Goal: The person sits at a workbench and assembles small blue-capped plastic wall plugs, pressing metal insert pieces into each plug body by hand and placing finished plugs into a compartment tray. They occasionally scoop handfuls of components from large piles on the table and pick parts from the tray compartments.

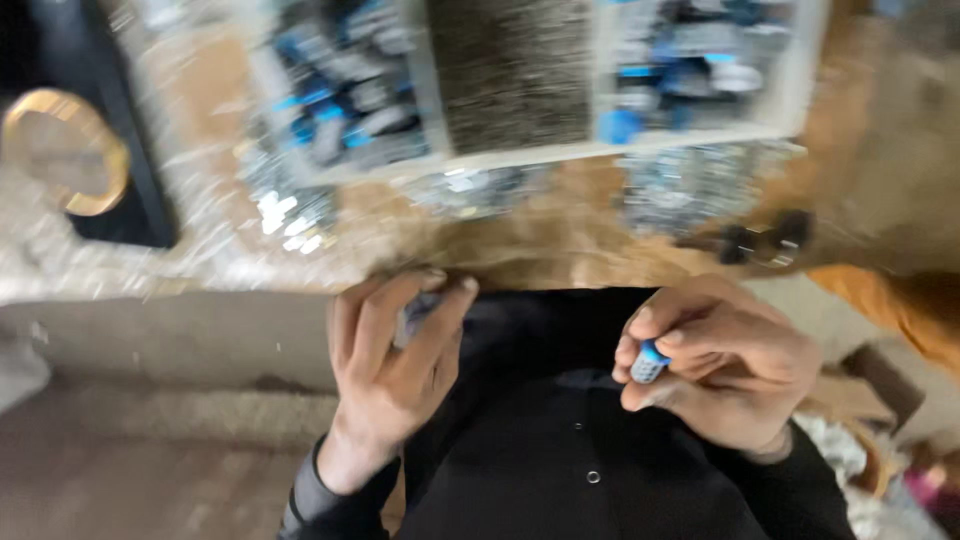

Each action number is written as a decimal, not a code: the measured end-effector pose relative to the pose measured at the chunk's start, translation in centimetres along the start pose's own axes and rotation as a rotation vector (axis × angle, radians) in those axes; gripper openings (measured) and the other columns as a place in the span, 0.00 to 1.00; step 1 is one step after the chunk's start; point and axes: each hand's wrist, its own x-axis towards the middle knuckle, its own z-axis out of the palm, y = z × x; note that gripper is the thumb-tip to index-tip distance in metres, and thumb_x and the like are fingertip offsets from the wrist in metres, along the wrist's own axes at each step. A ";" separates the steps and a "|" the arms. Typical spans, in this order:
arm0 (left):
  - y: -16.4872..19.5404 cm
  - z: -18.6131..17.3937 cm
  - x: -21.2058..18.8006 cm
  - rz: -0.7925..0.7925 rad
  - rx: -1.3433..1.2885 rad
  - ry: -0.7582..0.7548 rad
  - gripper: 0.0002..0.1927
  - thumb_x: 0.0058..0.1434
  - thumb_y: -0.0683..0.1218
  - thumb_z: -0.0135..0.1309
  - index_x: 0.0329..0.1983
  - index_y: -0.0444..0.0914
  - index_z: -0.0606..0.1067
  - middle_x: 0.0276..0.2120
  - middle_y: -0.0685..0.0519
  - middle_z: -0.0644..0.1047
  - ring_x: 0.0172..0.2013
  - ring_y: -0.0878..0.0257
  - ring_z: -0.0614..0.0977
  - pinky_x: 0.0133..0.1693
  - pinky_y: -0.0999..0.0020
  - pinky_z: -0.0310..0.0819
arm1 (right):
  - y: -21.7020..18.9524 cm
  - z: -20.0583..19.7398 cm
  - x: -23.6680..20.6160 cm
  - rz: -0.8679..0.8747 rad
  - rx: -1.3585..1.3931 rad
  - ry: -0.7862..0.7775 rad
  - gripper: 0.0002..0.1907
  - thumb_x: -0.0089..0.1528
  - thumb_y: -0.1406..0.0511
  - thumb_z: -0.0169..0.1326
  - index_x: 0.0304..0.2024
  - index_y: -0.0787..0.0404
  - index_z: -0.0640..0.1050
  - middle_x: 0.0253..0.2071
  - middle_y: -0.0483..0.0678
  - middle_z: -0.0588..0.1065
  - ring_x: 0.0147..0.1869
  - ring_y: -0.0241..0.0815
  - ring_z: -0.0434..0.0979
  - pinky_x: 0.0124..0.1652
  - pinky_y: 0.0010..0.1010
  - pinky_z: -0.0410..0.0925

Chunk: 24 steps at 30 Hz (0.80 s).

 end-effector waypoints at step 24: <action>-4.1 -0.1 -1.9 -0.142 0.096 0.013 0.33 0.68 0.53 0.66 0.69 0.34 0.70 0.46 0.44 0.70 0.45 0.50 0.72 0.50 0.53 0.68 | 2.6 5.8 3.0 0.025 -0.042 -0.219 0.16 0.59 0.76 0.65 0.49 0.70 0.77 0.53 0.57 0.74 0.50 0.46 0.85 0.44 0.33 0.86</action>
